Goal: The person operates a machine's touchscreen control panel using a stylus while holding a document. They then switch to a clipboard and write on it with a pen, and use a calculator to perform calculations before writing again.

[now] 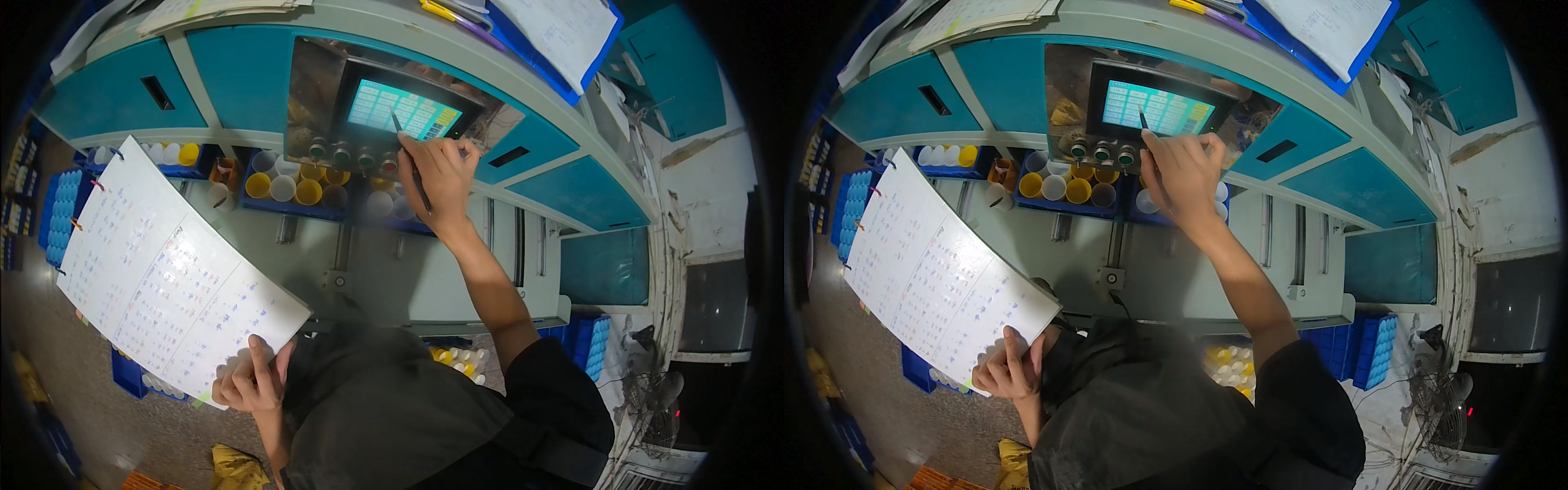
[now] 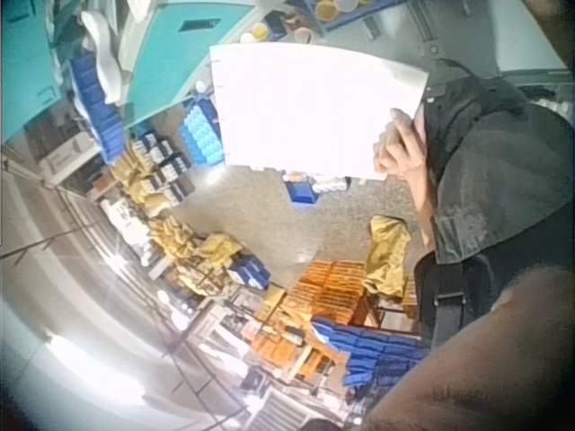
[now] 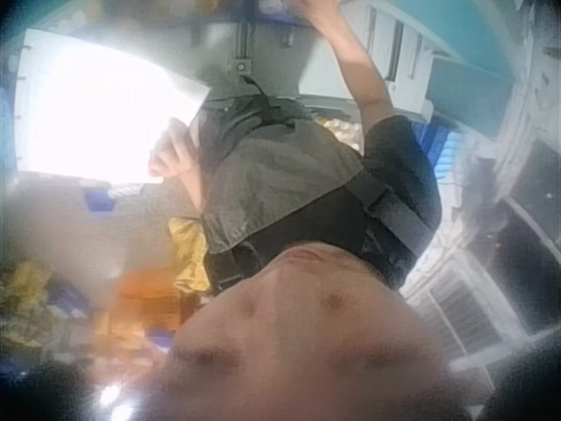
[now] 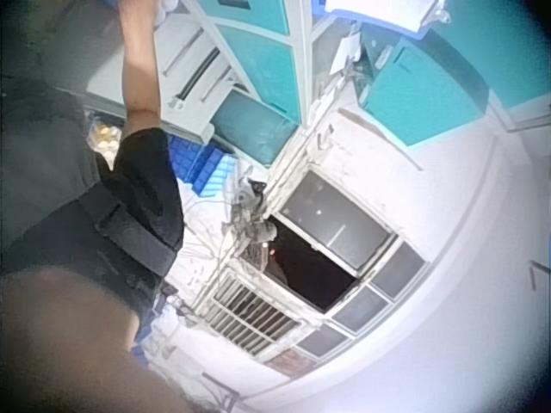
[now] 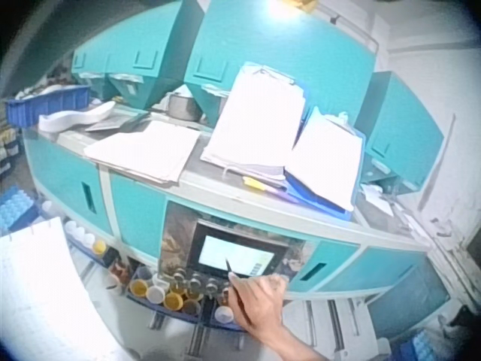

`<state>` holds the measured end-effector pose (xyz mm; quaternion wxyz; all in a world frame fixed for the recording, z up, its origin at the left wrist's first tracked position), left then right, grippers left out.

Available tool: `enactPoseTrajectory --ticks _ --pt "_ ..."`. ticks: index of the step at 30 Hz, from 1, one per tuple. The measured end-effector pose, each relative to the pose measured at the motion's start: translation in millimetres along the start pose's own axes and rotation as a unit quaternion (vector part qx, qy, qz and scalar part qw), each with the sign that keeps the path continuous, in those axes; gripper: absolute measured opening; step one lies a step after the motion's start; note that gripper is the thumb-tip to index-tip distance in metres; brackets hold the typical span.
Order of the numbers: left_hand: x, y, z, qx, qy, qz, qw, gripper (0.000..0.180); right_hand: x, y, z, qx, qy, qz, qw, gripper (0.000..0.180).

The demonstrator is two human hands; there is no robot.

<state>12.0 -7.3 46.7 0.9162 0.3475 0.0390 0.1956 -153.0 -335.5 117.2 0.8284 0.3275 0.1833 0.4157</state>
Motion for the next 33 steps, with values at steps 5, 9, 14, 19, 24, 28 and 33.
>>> enactPoseTrajectory --ticks 5,9,14,19,24,28,33 --pt "-1.8 1.7 4.5 -0.011 -0.007 0.012 1.000 0.056 -0.8 -5.9 0.7 -0.009 0.001 -0.015 1.000 0.029" --pt "-1.1 -0.6 1.4 0.015 -0.002 0.022 1.000 0.058 1.3 -4.8 -6.5 -0.012 0.050 -0.025 0.998 0.029" --pt "1.1 1.9 5.9 0.010 0.010 0.039 0.999 0.046 3.0 -6.9 -12.2 0.000 0.011 -0.012 1.000 0.026" --pt "-0.9 2.6 13.6 0.009 0.012 0.039 0.999 0.043 -0.2 -7.3 -16.0 0.003 0.006 -0.012 1.000 0.025" --pt "-1.4 -0.4 11.3 0.021 0.000 0.041 0.999 0.047 -4.5 -5.0 -21.7 0.011 -0.006 -0.027 1.000 0.026" --pt "-1.6 -2.5 8.7 0.041 -0.008 0.042 0.998 0.050 -7.7 2.8 -26.0 0.038 -0.017 -0.033 0.999 0.029" --pt "-5.5 -2.7 9.9 0.019 -0.014 0.027 0.999 0.048 -12.2 10.2 -27.3 0.018 -0.031 0.002 0.999 0.032"
Point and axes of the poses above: each hand's wrist, its own z-axis towards the middle knuckle, its own y-axis out of the back of the hand, x = y × z, the point moved 5 cm from there along z, towards the middle knuckle, and after that the axes turned 4 degrees about x, right-handed, at the moved point
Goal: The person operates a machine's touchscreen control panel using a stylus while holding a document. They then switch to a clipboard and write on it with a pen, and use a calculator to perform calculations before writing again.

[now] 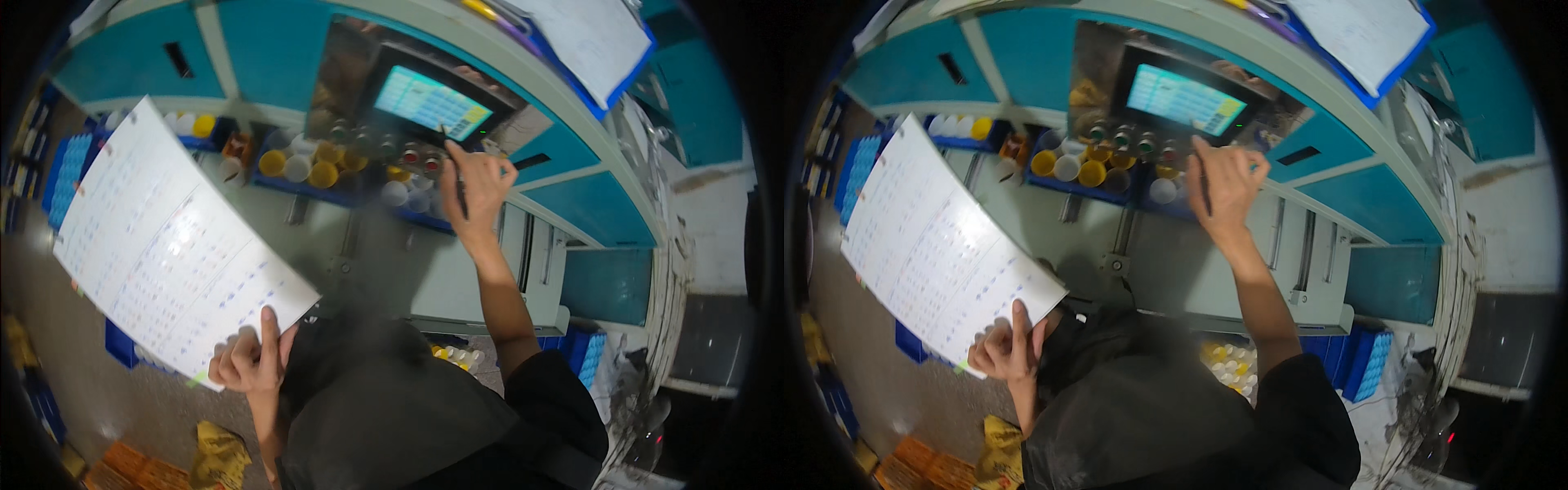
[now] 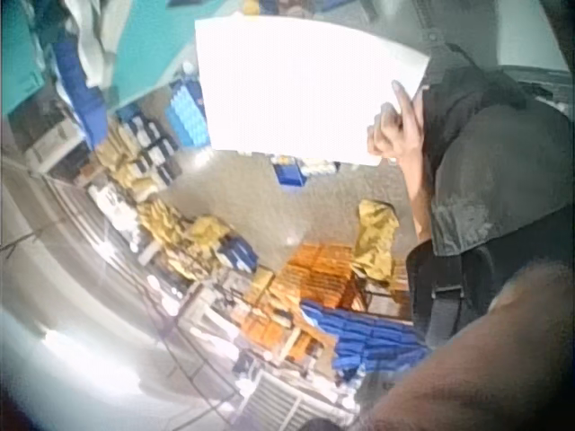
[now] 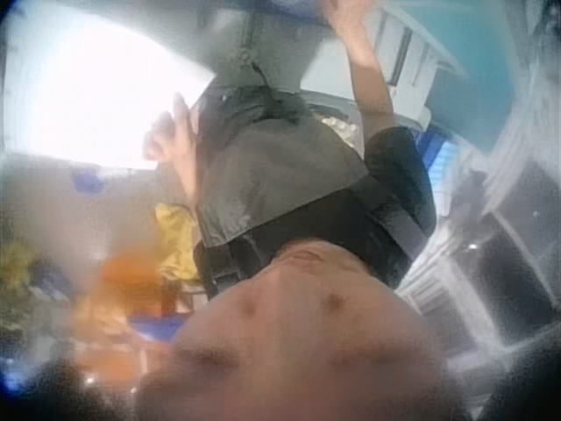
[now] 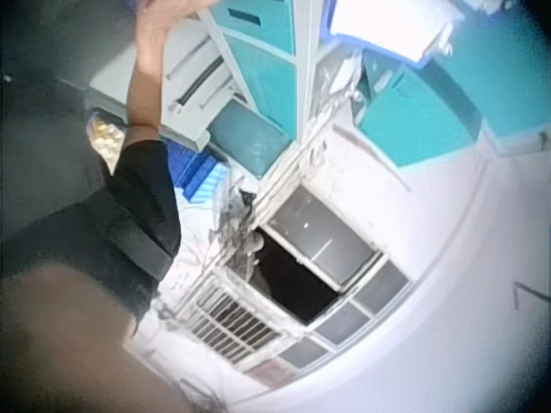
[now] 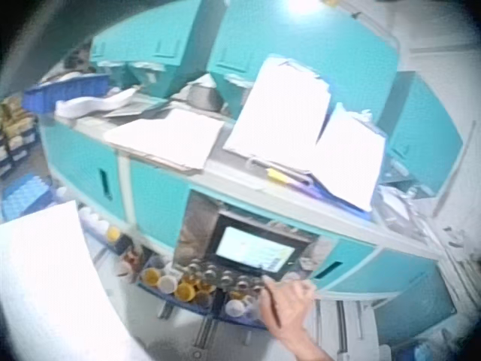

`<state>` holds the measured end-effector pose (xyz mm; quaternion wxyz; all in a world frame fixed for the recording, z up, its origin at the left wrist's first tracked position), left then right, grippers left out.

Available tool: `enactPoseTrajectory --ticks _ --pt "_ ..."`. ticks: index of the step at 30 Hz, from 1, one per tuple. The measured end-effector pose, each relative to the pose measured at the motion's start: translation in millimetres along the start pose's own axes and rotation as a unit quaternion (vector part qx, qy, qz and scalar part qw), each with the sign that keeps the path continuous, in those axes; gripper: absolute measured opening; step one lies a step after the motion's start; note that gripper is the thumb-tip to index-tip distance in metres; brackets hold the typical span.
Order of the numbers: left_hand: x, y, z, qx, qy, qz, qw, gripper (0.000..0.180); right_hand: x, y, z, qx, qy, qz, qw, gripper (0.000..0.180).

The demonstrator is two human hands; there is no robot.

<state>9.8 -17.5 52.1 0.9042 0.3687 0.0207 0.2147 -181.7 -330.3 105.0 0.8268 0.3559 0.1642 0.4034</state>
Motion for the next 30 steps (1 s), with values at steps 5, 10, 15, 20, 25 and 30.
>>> enactPoseTrajectory --ticks 5,10,15,20,25,30 --pt "-0.6 2.0 -2.5 0.021 0.007 0.000 1.000 0.050 2.0 -0.2 5.6 -0.017 -0.004 0.007 1.000 0.030" --pt "-0.2 0.8 -1.9 0.013 0.004 0.000 1.000 0.050 0.7 -5.8 7.7 -0.004 -0.012 0.014 1.000 0.033" --pt "-0.6 2.1 -1.4 0.020 0.013 -0.002 1.000 0.050 -5.8 -3.5 5.1 -0.030 -0.023 0.007 0.999 0.033" --pt "0.1 2.1 -2.7 0.021 0.012 -0.005 1.000 0.050 -18.1 5.9 2.6 -0.064 -0.063 -0.042 0.995 0.030" --pt "0.9 1.9 -4.1 0.029 0.012 -0.006 0.999 0.050 -9.0 0.4 -2.8 -0.015 -0.029 0.003 0.999 0.034" --pt "1.1 2.6 -4.1 0.028 0.014 -0.007 0.999 0.050 -7.8 0.6 3.2 -0.033 -0.027 -0.007 0.999 0.035"
Point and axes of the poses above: each hand's wrist, its own z-axis towards the middle knuckle, its own y-axis out of the back of the hand, x = y × z, the point moved 5 cm from there along z, towards the middle knuckle, and after that the axes turned 4 degrees about x, right-handed, at the moved point
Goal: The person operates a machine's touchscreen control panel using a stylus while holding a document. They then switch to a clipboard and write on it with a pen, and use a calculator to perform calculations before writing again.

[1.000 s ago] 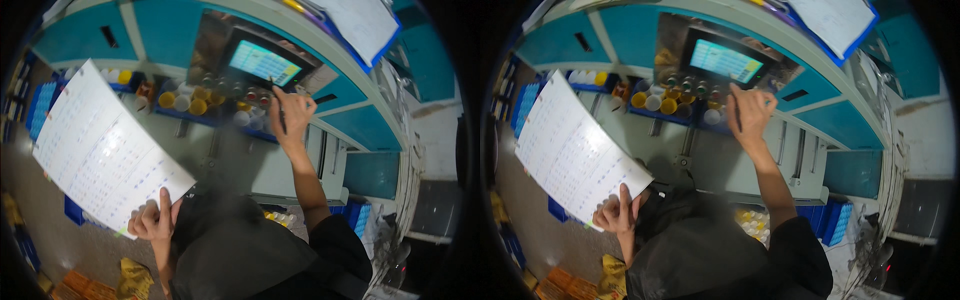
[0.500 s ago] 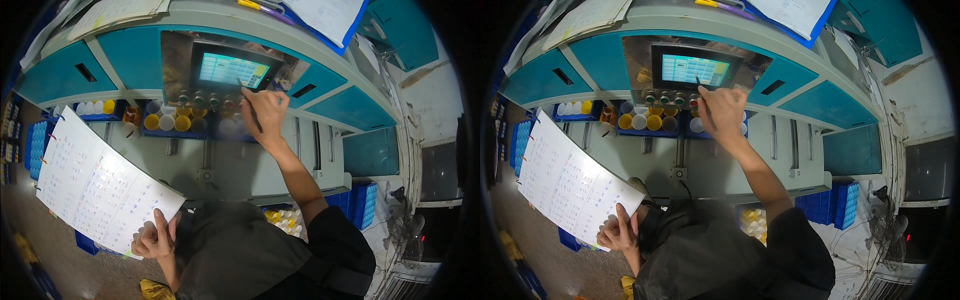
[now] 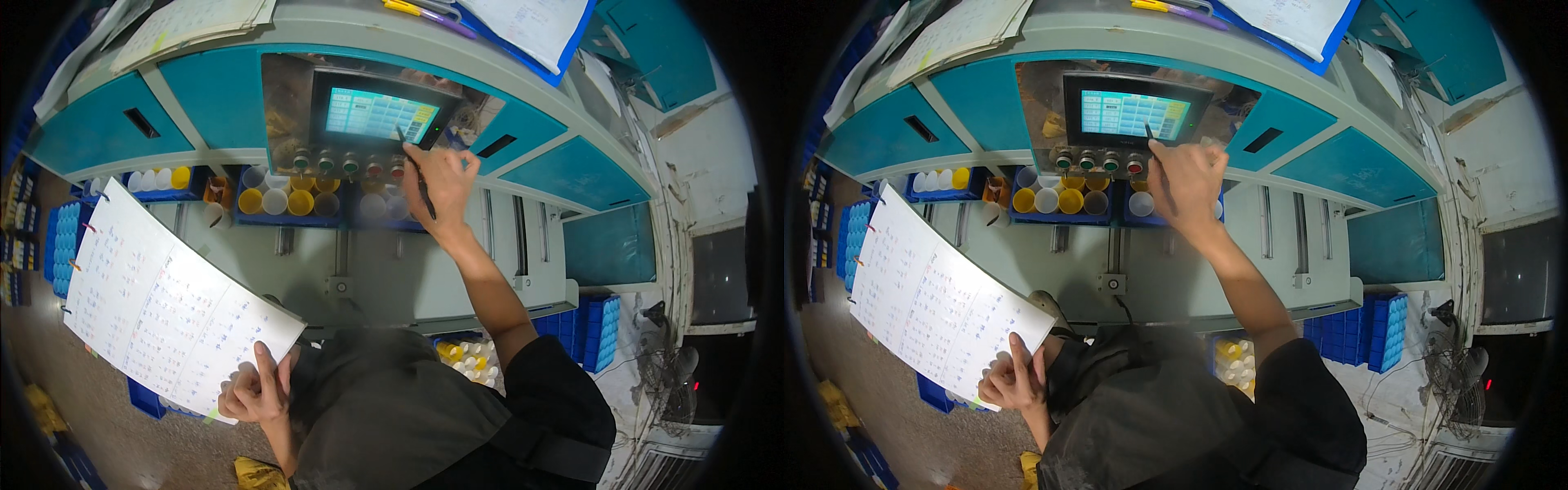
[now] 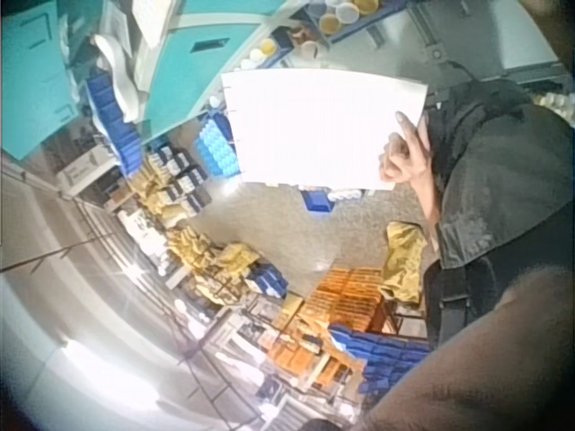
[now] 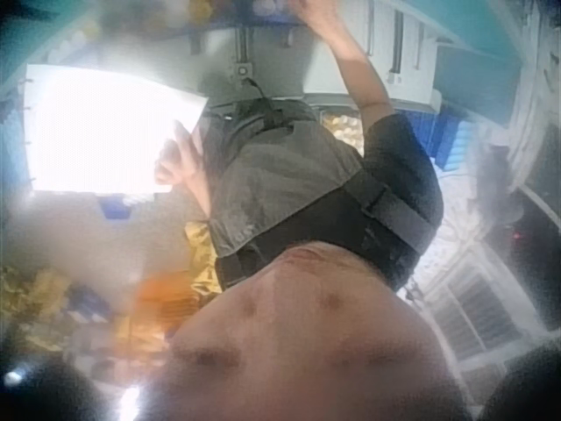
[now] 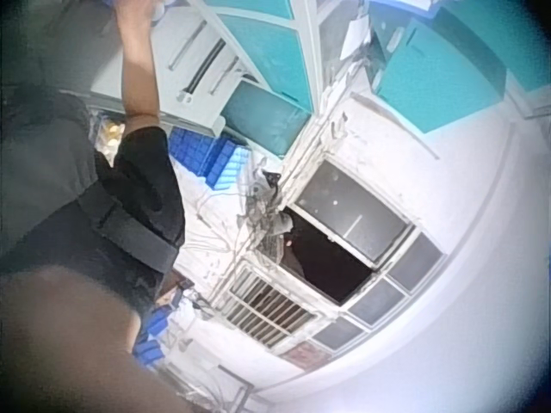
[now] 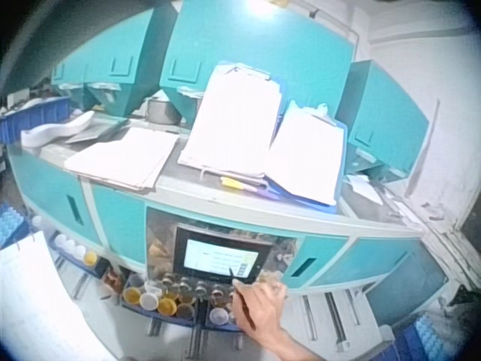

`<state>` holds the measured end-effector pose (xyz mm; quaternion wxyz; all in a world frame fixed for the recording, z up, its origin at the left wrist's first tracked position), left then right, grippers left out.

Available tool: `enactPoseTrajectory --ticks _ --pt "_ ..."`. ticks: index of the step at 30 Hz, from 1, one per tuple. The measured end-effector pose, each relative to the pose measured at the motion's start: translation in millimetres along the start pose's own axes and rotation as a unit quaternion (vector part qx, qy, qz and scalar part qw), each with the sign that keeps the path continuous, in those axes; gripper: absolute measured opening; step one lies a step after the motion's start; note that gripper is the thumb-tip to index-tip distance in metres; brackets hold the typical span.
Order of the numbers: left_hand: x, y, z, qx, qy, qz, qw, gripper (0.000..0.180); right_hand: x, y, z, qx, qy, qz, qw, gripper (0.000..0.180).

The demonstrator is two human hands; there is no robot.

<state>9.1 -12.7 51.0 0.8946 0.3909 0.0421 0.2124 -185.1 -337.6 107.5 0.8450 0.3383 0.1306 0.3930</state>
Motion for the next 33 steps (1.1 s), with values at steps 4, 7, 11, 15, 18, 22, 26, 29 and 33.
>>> enactPoseTrajectory --ticks 4,7,11,15,18,22,26,29,33 --pt "-0.2 -0.2 1.0 -0.001 -0.004 0.004 1.000 0.050 -5.4 1.5 6.5 -0.028 0.011 -0.012 0.999 0.032" --pt "0.3 -0.6 1.5 -0.005 -0.002 0.002 1.000 0.050 -5.5 1.3 -1.2 -0.016 0.010 -0.006 1.000 0.031" --pt "0.5 -1.6 0.5 -0.003 0.003 0.002 1.000 0.050 -5.4 -1.3 -11.5 -0.003 -0.001 -0.010 1.000 0.029" --pt "0.3 -1.7 -0.4 -0.010 -0.003 0.001 1.000 0.051 2.4 -3.7 -9.7 0.018 0.008 0.013 1.000 0.030" --pt "0.1 -0.9 -0.3 -0.010 0.000 0.000 1.000 0.051 12.3 -10.5 1.3 0.036 0.045 0.045 0.997 0.030" --pt "0.5 0.1 1.3 -0.009 -0.007 0.003 1.000 0.051 16.6 -14.4 11.0 0.030 0.042 0.037 0.998 0.031" --pt "1.4 -1.4 0.6 -0.008 -0.001 -0.001 1.000 0.051 9.7 -12.0 10.1 0.020 0.015 0.025 0.999 0.032" --pt "1.7 -2.2 -0.8 -0.007 -0.002 -0.005 1.000 0.051 5.6 -10.8 8.3 0.011 0.012 0.012 1.000 0.029" --pt "2.0 -2.3 -0.8 -0.011 -0.004 -0.011 1.000 0.051 3.2 -9.4 7.7 -0.003 0.016 0.018 1.000 0.027"
Point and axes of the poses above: each hand's wrist, its own z-axis towards the middle knuckle, its own y-axis out of the back of the hand, x = y × z, the point moved 5 cm from there along z, towards the middle knuckle, and after that the axes turned 4 degrees about x, right-handed, at the moved point
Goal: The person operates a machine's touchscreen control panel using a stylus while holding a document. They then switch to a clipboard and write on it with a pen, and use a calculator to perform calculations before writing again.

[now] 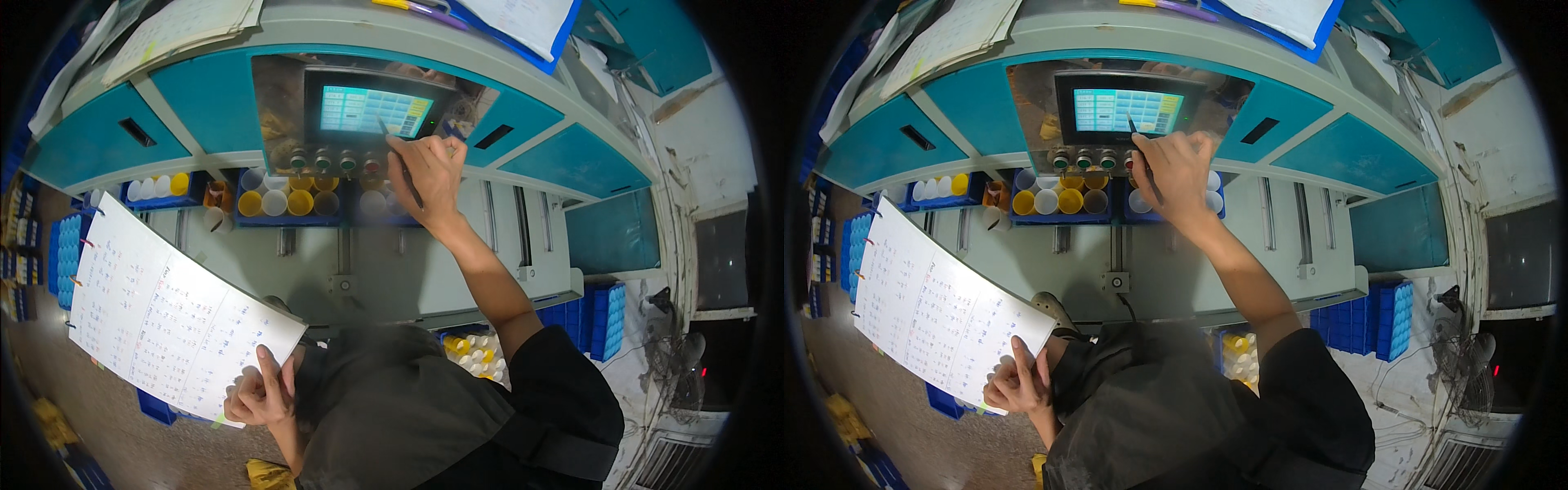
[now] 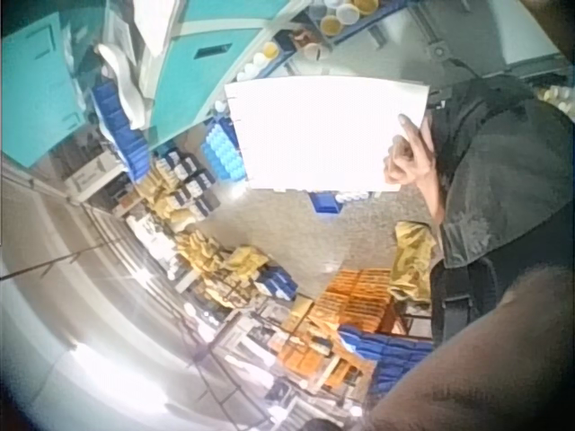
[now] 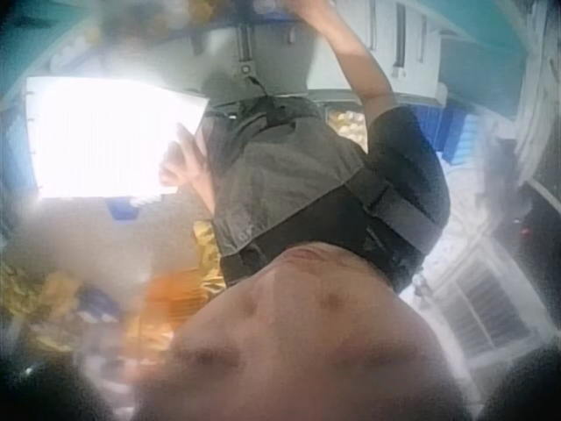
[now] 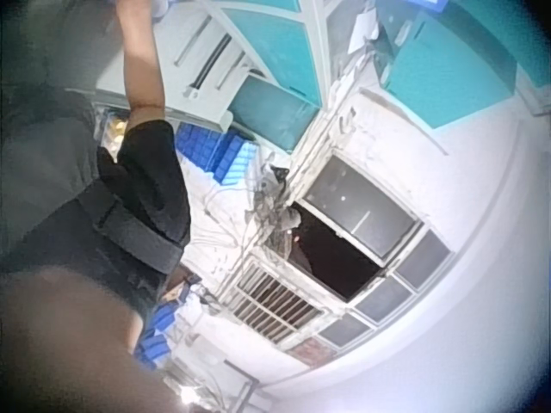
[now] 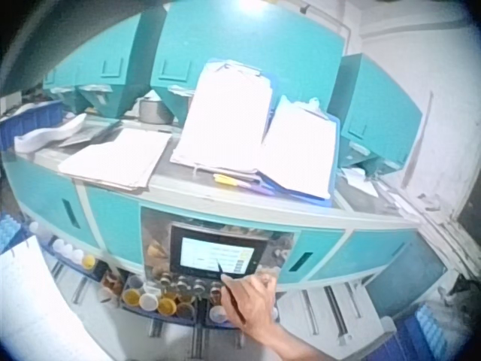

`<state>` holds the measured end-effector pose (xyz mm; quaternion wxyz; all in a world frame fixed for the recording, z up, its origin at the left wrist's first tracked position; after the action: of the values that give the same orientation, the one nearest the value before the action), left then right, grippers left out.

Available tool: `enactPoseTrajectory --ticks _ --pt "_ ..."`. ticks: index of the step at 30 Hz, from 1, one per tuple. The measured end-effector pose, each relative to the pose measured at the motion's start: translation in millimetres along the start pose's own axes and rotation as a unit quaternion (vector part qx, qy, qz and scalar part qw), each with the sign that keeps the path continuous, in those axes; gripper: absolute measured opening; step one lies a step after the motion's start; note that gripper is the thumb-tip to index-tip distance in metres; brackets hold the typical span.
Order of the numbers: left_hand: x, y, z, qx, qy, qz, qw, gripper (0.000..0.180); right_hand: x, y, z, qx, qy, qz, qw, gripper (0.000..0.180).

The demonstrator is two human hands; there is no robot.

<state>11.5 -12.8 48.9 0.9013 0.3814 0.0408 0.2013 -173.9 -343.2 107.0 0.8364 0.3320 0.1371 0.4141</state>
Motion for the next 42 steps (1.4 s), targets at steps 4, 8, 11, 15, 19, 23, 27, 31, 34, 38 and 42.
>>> enactPoseTrajectory --ticks 4,8,11,15,19,23,27,31,34,38,42 --pt "-0.3 0.0 1.1 -0.004 0.001 0.006 1.000 0.051 -7.7 10.6 -1.6 -0.047 -0.018 -0.029 0.998 0.026" --pt "-0.5 0.8 0.1 0.006 0.005 0.012 1.000 0.051 -12.3 14.4 -6.6 -0.035 -0.028 -0.048 0.998 0.028" --pt "-0.7 0.7 -0.3 0.004 0.004 0.010 1.000 0.051 -7.1 9.7 -11.1 -0.015 -0.012 -0.024 1.000 0.028" --pt "-0.9 0.0 -0.4 0.004 0.005 0.010 1.000 0.052 -4.5 4.4 -9.7 0.004 -0.006 -0.009 1.000 0.030" --pt "-0.9 0.1 -0.5 0.009 0.004 0.014 1.000 0.052 -8.9 8.3 -0.2 -0.035 -0.008 -0.020 0.999 0.030" --pt "-1.3 0.1 -0.2 0.012 0.005 0.012 1.000 0.052 -11.3 9.2 1.3 -0.031 -0.012 -0.030 0.999 0.031" --pt "-2.3 0.6 0.7 0.014 0.007 0.015 1.000 0.052 -7.6 10.1 -13.1 0.004 -0.029 -0.027 0.999 0.031" --pt "-3.5 0.9 1.5 0.018 0.005 0.015 1.000 0.052 -4.3 8.9 -20.4 0.005 -0.035 -0.011 0.999 0.030" --pt "-4.3 1.4 2.0 0.017 0.001 0.013 1.000 0.051 4.6 -0.3 -18.6 0.054 0.009 0.008 0.998 0.030" --pt "-5.4 2.7 2.9 0.013 -0.006 0.016 1.000 0.051 13.0 -12.3 -8.3 0.052 0.043 0.036 0.997 0.032" --pt "-4.7 1.7 4.5 0.009 -0.007 0.016 1.000 0.051 13.4 -8.9 -4.4 0.034 0.021 0.031 0.999 0.032"
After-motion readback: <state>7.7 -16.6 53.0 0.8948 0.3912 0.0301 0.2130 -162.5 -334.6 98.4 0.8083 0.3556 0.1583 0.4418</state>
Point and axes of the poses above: each hand's wrist, its own z-axis towards the middle knuckle, its own y-axis out of the back of the hand, x = y × z, the point moved 5 cm from there along z, towards the middle knuckle, and after that the axes turned 4 degrees about x, right-handed, at the moved point
